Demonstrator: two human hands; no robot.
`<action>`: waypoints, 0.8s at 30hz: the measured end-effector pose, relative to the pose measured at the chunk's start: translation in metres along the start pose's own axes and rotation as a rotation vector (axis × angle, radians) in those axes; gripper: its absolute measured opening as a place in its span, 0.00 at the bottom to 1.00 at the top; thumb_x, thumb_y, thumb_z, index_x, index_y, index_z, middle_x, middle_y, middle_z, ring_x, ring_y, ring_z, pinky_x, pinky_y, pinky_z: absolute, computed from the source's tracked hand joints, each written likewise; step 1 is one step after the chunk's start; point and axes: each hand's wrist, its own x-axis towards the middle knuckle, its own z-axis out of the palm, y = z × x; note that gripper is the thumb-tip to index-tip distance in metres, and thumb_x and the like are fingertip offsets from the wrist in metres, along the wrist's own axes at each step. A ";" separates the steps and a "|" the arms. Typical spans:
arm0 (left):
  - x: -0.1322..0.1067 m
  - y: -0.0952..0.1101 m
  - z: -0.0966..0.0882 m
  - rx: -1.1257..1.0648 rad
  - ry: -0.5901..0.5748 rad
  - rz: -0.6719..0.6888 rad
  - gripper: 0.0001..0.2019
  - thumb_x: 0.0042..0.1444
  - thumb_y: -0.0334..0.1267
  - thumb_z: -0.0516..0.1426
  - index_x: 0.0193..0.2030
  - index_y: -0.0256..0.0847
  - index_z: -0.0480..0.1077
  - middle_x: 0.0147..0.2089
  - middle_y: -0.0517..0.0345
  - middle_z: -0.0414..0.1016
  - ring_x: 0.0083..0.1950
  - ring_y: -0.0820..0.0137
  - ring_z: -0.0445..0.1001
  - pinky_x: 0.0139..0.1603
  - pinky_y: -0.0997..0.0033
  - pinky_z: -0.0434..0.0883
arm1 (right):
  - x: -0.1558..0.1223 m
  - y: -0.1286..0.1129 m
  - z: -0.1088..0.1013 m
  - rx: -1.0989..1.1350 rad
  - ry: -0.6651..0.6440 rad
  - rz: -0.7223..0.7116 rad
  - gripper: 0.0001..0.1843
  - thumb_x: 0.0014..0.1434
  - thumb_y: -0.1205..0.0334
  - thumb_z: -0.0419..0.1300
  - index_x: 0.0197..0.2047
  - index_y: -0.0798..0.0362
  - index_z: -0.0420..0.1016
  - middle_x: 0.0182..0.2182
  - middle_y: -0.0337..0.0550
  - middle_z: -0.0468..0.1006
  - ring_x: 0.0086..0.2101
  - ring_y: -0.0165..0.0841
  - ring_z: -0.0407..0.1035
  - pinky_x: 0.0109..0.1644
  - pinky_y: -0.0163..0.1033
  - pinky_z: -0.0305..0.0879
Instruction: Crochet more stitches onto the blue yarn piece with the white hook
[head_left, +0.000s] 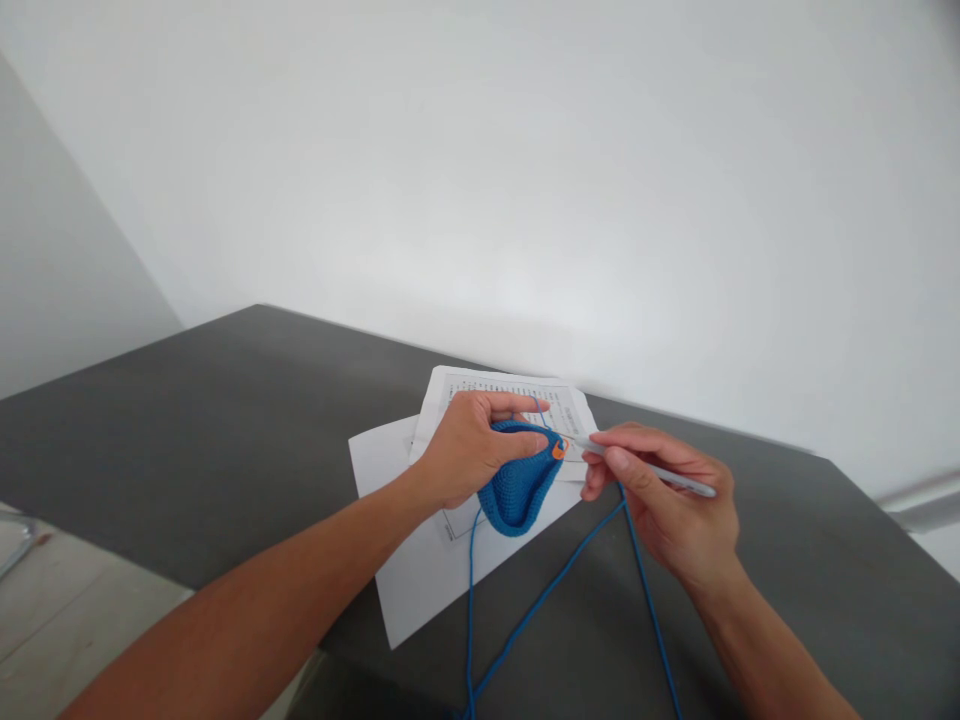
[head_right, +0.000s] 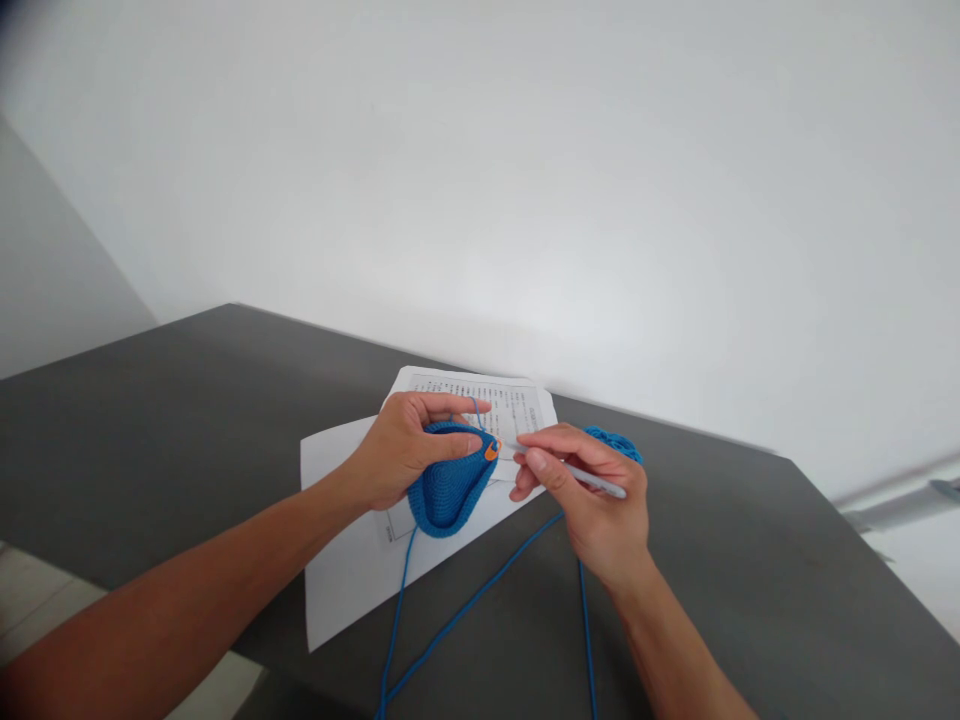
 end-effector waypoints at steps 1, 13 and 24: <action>0.000 0.000 0.000 -0.010 0.002 0.003 0.24 0.44 0.34 0.72 0.50 0.35 0.83 0.38 0.50 0.86 0.35 0.68 0.80 0.37 0.70 0.74 | 0.000 0.001 -0.001 -0.003 0.001 -0.001 0.06 0.63 0.62 0.70 0.44 0.46 0.88 0.32 0.41 0.84 0.25 0.32 0.80 0.30 0.37 0.80; 0.001 0.000 0.000 -0.002 0.017 0.077 0.22 0.46 0.35 0.71 0.50 0.35 0.82 0.43 0.49 0.87 0.38 0.68 0.82 0.39 0.72 0.75 | -0.002 -0.003 0.002 -0.055 0.016 -0.045 0.06 0.63 0.64 0.70 0.43 0.47 0.88 0.29 0.40 0.83 0.24 0.31 0.79 0.29 0.36 0.78; 0.001 -0.001 0.000 0.076 0.045 0.104 0.24 0.49 0.37 0.69 0.53 0.33 0.81 0.41 0.47 0.88 0.37 0.63 0.84 0.37 0.69 0.75 | -0.001 -0.004 0.006 -0.075 0.038 -0.071 0.06 0.63 0.63 0.69 0.43 0.47 0.88 0.27 0.40 0.83 0.23 0.31 0.78 0.30 0.36 0.75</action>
